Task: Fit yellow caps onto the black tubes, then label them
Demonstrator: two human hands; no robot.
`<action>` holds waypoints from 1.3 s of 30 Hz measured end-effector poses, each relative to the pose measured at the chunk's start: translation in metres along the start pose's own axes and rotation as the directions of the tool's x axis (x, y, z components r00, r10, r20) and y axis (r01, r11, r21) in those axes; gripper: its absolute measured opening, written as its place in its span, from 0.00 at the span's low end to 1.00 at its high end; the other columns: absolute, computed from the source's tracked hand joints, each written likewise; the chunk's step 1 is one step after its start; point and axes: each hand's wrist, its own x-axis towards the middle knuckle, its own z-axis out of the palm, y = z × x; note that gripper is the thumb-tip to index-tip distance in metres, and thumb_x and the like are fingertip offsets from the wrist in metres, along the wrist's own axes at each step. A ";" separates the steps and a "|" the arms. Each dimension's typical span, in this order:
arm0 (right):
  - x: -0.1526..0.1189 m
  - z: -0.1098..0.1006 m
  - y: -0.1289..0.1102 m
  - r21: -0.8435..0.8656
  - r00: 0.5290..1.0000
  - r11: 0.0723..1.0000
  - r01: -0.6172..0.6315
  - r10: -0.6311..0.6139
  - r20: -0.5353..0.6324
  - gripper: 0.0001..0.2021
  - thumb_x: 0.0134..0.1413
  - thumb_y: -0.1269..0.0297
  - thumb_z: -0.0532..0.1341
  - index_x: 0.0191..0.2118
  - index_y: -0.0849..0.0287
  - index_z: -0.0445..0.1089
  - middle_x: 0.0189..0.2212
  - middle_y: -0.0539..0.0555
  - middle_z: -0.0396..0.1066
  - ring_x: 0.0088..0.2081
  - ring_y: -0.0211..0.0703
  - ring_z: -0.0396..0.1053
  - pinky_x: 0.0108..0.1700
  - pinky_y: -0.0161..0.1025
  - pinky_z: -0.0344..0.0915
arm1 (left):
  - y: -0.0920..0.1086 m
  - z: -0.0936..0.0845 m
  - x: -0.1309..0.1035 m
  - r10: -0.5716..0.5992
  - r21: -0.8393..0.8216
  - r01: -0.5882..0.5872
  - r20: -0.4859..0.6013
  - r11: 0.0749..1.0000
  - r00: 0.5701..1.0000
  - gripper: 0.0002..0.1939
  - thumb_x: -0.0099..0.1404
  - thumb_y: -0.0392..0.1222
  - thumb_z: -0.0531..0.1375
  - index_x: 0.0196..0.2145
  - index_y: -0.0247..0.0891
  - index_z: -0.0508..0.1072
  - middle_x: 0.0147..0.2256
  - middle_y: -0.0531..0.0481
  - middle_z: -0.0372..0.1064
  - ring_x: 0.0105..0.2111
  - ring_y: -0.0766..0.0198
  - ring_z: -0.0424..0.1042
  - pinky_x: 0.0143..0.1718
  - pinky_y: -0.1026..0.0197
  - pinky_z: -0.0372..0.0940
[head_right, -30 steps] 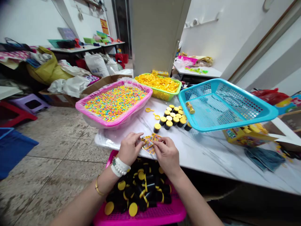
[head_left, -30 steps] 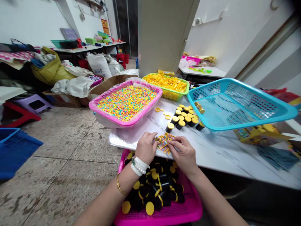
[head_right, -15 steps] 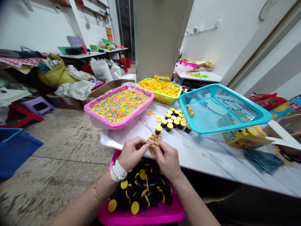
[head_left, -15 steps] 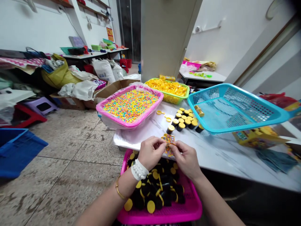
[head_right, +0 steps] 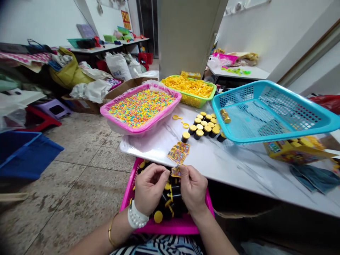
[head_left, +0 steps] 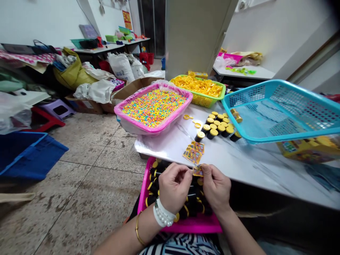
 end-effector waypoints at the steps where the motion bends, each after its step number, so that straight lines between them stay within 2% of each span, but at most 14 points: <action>1: 0.000 0.000 0.000 0.000 1.000 1.000 0.012 -0.012 -0.004 0.18 0.63 0.57 0.58 0.22 0.59 0.64 0.16 0.44 0.56 0.19 0.32 0.54 0.22 0.31 0.53 | 0.000 0.000 -0.001 -0.003 -0.010 0.003 0.005 1.000 1.000 0.07 0.63 0.39 0.62 0.29 0.36 0.77 0.25 0.51 0.68 0.23 0.69 0.64 0.24 0.67 0.61; 5: -0.002 0.003 0.000 0.004 0.998 0.998 0.062 -0.062 0.013 0.17 0.63 0.59 0.57 0.23 0.59 0.65 0.18 0.46 0.59 0.20 0.34 0.57 0.24 0.31 0.56 | -0.005 0.000 -0.003 -0.046 -0.058 0.048 0.037 0.997 0.998 0.05 0.62 0.39 0.63 0.32 0.36 0.80 0.27 0.50 0.69 0.24 0.69 0.65 0.26 0.66 0.62; 10: -0.006 0.004 0.001 0.012 0.998 0.999 0.052 -0.053 0.016 0.16 0.64 0.59 0.57 0.25 0.60 0.69 0.19 0.47 0.62 0.21 0.34 0.59 0.23 0.32 0.57 | -0.010 -0.005 -0.001 -0.144 -0.112 0.147 0.034 0.983 0.989 0.05 0.60 0.39 0.64 0.32 0.35 0.80 0.27 0.49 0.68 0.23 0.69 0.64 0.24 0.67 0.60; 14: -0.008 0.006 0.004 0.026 0.999 0.999 0.047 -0.047 0.013 0.17 0.64 0.59 0.58 0.25 0.60 0.69 0.18 0.47 0.61 0.21 0.34 0.58 0.24 0.32 0.56 | -0.010 -0.010 -0.005 -0.113 -0.116 0.115 0.017 0.987 0.993 0.05 0.60 0.39 0.64 0.33 0.36 0.80 0.26 0.50 0.68 0.24 0.69 0.65 0.25 0.67 0.61; 19: -0.011 0.010 0.006 0.018 0.998 0.999 0.051 -0.051 0.029 0.17 0.64 0.58 0.58 0.24 0.60 0.67 0.18 0.47 0.59 0.20 0.34 0.56 0.23 0.33 0.55 | -0.007 -0.013 -0.010 -0.110 -0.121 0.100 -0.080 0.988 0.991 0.06 0.61 0.39 0.63 0.36 0.36 0.77 0.29 0.50 0.69 0.24 0.70 0.64 0.24 0.68 0.61; 24: -0.013 0.011 0.003 0.037 0.986 0.989 0.141 -0.144 0.079 0.18 0.64 0.62 0.57 0.22 0.59 0.62 0.19 0.46 0.57 0.22 0.34 0.55 0.25 0.33 0.54 | -0.004 -0.014 -0.006 -0.113 -0.130 0.109 -0.021 0.986 0.993 0.04 0.60 0.38 0.64 0.32 0.35 0.78 0.29 0.49 0.68 0.25 0.69 0.65 0.25 0.67 0.61; 28: -0.012 0.014 0.005 -0.003 0.980 0.983 0.186 -0.185 0.067 0.17 0.63 0.65 0.58 0.22 0.58 0.60 0.19 0.45 0.54 0.21 0.33 0.53 0.25 0.33 0.53 | -0.005 -0.014 -0.005 -0.145 -0.159 0.143 -0.002 0.977 0.989 0.05 0.59 0.39 0.65 0.27 0.34 0.76 0.27 0.50 0.67 0.25 0.69 0.65 0.26 0.67 0.60; 31: -0.011 0.015 0.003 -0.011 0.972 0.976 0.220 -0.218 0.088 0.16 0.63 0.66 0.58 0.23 0.58 0.61 0.19 0.45 0.55 0.22 0.33 0.54 0.26 0.34 0.54 | -0.009 -0.015 -0.004 -0.219 -0.207 0.225 0.052 0.952 0.974 0.06 0.57 0.39 0.66 0.27 0.34 0.75 0.28 0.50 0.68 0.26 0.70 0.64 0.27 0.67 0.61; 35: -0.009 0.015 -0.004 0.020 0.949 0.955 0.296 -0.296 0.108 0.15 0.63 0.69 0.57 0.24 0.58 0.63 0.20 0.46 0.57 0.22 0.33 0.56 0.26 0.33 0.54 | -0.016 -0.017 -0.002 -0.362 -0.274 0.362 0.050 0.891 0.931 0.08 0.56 0.40 0.66 0.30 0.34 0.72 0.26 0.53 0.68 0.23 0.71 0.62 0.25 0.68 0.60; 39: -0.009 0.018 -0.002 0.012 0.943 0.950 0.311 -0.310 0.117 0.14 0.63 0.71 0.57 0.24 0.58 0.62 0.20 0.46 0.57 0.23 0.33 0.56 0.26 0.33 0.54 | -0.018 -0.019 -0.002 -0.371 -0.263 0.384 0.101 0.885 0.923 0.08 0.56 0.41 0.66 0.31 0.33 0.75 0.26 0.51 0.70 0.23 0.70 0.63 0.26 0.67 0.61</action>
